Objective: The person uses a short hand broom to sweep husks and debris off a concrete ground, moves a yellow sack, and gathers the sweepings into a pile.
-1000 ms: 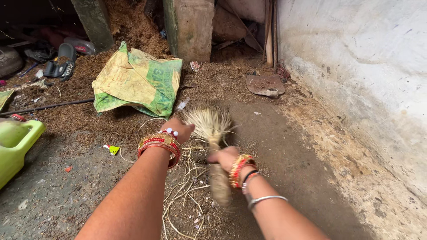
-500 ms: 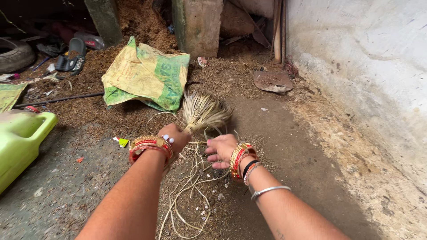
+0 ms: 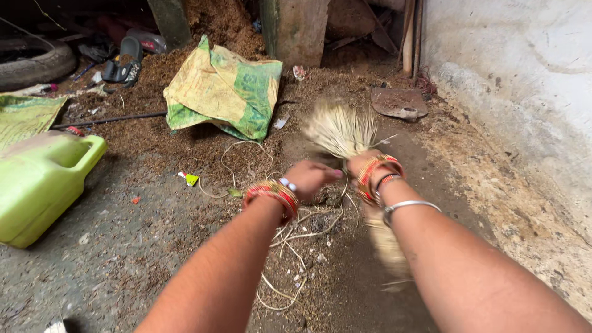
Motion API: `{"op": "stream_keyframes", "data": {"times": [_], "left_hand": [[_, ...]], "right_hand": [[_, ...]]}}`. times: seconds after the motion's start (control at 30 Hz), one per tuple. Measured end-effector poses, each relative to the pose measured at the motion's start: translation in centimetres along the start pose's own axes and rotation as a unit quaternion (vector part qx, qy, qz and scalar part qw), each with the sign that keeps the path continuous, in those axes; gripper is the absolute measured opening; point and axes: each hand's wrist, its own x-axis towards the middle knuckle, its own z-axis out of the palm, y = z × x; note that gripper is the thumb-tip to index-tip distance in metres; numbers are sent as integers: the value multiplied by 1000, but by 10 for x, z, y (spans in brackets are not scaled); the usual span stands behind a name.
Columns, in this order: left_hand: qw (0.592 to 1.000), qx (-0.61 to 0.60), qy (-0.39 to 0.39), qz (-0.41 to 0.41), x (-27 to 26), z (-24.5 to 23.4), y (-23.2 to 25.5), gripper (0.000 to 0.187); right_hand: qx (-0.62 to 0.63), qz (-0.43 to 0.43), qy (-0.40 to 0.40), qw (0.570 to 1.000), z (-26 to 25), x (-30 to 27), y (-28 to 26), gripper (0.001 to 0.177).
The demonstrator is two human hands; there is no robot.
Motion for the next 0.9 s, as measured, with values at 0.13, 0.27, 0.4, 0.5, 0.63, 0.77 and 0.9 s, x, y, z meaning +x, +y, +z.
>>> {"op": "stream_keyframes", "data": {"times": [0.13, 0.27, 0.4, 0.5, 0.63, 0.77, 0.9], "left_hand": [[981, 173, 21, -81, -12, -55, -11, 31], [966, 194, 71, -157, -12, -81, -35, 29], [964, 200, 120, -129, -5, -95, -53, 27], [962, 197, 138, -131, -1, -95, -55, 29], [964, 178, 174, -94, 1, -96, -52, 26], [956, 83, 277, -58, -6, -102, -41, 28], [948, 81, 291, -99, -14, -106, -31, 28]], "right_hand": [[-93, -27, 54, 994, -4, -45, 41, 43], [-133, -63, 43, 988, 9, -76, 64, 39], [-149, -186, -28, 971, 8, -82, 94, 28], [-165, -251, -76, 951, 3, -79, 98, 28], [-152, -280, -42, 947, -8, -74, 92, 25], [-70, -201, 83, 973, -6, -63, 99, 32], [-157, -162, 154, 962, 11, -32, 111, 32]]}}
